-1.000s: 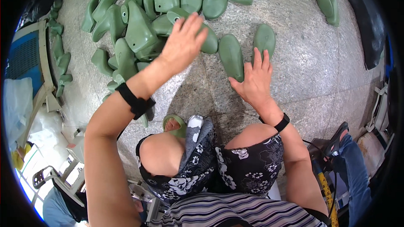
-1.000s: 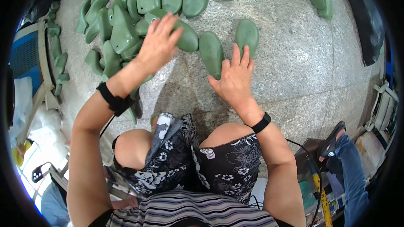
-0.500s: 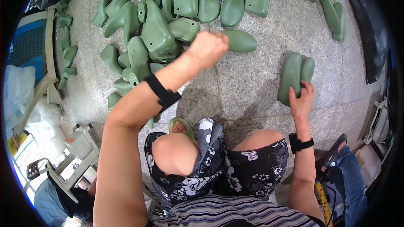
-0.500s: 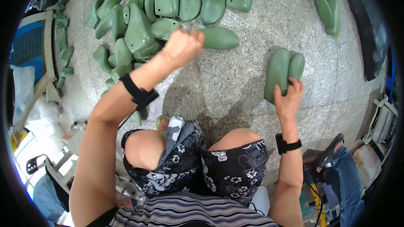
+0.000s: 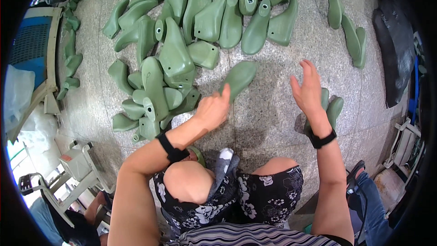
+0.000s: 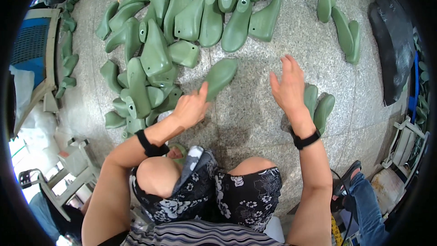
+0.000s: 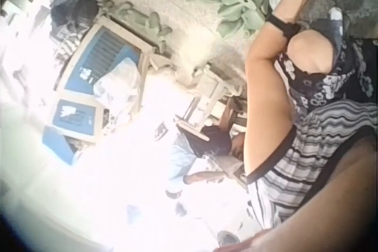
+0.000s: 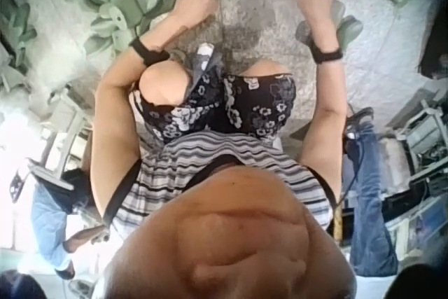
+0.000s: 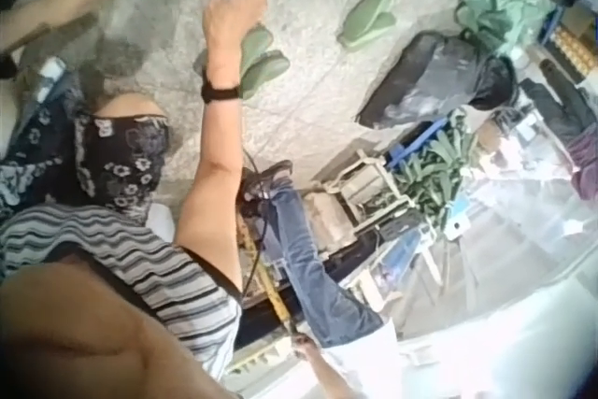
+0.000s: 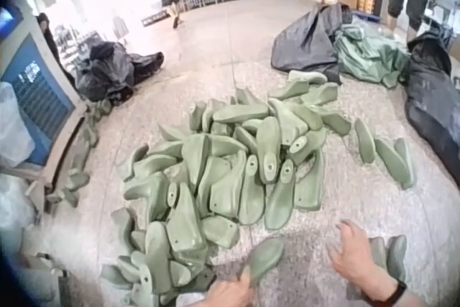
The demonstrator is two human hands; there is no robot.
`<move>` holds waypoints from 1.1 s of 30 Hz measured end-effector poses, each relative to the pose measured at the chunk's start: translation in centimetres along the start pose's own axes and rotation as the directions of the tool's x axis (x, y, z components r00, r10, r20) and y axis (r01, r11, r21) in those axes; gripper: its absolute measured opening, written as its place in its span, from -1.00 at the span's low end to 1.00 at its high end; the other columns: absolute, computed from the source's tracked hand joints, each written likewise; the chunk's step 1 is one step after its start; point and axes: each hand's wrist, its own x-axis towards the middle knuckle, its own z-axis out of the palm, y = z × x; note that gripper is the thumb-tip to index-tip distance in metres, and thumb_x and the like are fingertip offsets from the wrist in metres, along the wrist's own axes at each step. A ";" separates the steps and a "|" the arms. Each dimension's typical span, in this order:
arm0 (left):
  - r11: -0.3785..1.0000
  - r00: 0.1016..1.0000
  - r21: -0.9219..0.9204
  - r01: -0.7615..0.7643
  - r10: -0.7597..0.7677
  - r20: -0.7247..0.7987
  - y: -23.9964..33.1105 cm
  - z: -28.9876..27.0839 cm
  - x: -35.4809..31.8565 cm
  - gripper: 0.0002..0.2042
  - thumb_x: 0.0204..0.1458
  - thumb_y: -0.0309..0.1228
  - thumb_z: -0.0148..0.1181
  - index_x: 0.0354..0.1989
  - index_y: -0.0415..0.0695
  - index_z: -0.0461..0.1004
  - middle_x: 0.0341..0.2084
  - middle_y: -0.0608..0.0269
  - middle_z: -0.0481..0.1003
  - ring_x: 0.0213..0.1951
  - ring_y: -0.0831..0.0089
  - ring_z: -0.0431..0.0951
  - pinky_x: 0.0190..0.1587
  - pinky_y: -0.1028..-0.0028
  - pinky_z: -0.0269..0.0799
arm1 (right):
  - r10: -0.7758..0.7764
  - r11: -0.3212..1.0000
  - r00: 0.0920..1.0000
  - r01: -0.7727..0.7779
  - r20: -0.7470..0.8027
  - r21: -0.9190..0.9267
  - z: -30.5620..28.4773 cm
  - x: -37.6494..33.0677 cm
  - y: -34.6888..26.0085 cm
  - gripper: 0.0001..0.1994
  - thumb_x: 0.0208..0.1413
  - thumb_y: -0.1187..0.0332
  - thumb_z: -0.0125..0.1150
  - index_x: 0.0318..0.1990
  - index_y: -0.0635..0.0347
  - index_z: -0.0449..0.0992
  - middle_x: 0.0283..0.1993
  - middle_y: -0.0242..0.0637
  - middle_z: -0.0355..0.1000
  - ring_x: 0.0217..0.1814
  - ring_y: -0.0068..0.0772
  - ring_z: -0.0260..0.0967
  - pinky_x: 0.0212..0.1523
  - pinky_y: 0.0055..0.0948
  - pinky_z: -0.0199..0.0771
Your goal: Organizing and sorting green plastic shoe lasts and shoe uppers on a workbench and the floor.
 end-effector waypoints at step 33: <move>0.917 0.933 -0.310 0.251 -0.143 0.332 7.2 1.4 3.9 -0.07 -0.05 -0.22 0.26 0.19 -0.68 -0.22 -0.01 -0.52 0.28 -0.03 -0.21 0.44 -0.03 0.17 0.42 | -0.002 0.947 0.997 -0.024 0.080 0.321 4.9 -6.9 -3.7 -0.53 -0.04 0.37 0.22 0.07 0.25 0.33 0.15 0.12 0.20 0.19 0.18 0.16 0.20 -0.05 0.19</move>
